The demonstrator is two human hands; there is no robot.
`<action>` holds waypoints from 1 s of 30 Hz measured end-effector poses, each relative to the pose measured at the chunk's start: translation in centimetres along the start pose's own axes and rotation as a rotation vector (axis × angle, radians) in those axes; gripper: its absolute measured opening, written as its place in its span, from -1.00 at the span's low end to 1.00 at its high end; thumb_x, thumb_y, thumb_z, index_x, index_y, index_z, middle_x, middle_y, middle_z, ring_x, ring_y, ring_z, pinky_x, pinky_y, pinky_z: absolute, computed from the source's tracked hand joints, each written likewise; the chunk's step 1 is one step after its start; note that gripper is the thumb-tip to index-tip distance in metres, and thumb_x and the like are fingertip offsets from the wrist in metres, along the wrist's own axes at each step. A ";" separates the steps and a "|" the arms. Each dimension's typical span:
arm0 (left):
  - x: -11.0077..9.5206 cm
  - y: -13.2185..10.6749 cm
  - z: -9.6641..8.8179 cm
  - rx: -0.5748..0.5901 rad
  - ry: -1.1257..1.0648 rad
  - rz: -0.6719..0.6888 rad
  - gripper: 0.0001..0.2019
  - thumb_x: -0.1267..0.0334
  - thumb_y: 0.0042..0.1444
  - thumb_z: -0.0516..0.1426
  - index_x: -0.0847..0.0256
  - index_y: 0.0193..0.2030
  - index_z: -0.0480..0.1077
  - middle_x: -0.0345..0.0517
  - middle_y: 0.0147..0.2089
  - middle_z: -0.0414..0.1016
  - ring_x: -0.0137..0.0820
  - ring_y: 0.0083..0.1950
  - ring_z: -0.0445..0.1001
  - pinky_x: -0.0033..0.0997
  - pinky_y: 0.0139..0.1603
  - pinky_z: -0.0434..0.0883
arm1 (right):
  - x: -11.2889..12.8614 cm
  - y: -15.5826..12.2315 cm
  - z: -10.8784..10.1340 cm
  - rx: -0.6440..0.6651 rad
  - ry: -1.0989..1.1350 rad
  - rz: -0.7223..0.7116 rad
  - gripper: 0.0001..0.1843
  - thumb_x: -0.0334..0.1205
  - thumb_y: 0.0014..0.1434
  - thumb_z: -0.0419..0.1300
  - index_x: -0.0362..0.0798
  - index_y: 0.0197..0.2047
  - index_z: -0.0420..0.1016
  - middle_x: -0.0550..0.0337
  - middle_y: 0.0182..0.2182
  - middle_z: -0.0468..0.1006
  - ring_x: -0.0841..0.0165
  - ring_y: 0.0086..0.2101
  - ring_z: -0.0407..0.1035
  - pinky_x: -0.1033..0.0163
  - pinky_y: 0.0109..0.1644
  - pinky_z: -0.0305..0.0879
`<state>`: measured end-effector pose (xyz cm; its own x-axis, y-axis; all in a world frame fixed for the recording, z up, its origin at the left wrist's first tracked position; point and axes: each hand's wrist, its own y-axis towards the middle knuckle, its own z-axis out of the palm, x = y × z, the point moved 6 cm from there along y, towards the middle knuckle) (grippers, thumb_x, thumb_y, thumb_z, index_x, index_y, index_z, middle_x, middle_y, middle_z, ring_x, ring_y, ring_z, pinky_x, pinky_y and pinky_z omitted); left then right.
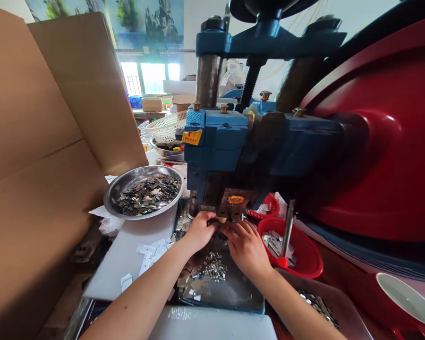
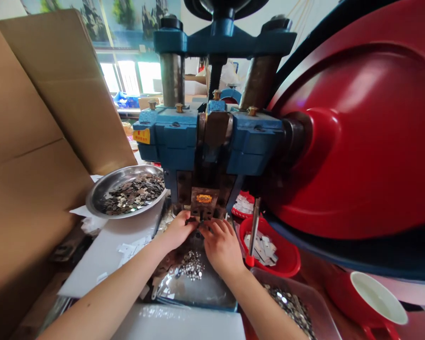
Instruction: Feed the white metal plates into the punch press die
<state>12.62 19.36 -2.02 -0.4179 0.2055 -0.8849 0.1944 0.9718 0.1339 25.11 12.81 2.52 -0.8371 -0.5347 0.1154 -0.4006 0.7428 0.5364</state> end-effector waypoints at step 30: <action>0.7 -0.1 0.2 0.049 -0.118 -0.068 -0.77 0.36 0.01 0.14 0.19 -0.16 0.50 -0.09 -0.11 0.54 -0.23 -0.01 0.42 -0.25 0.10 0.29 | -2.5 0.9 5.6 0.076 1.309 0.895 -0.60 -0.24 -0.16 0.15 -0.05 -0.16 0.43 0.22 -0.42 0.57 0.29 -0.36 0.40 0.21 -0.21 0.28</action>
<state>12.49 19.41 -2.69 -0.3251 0.1216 -0.9378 0.2138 0.9755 0.0524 24.77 17.06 -1.99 0.0673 0.1354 0.9885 -0.0255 0.9907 -0.1339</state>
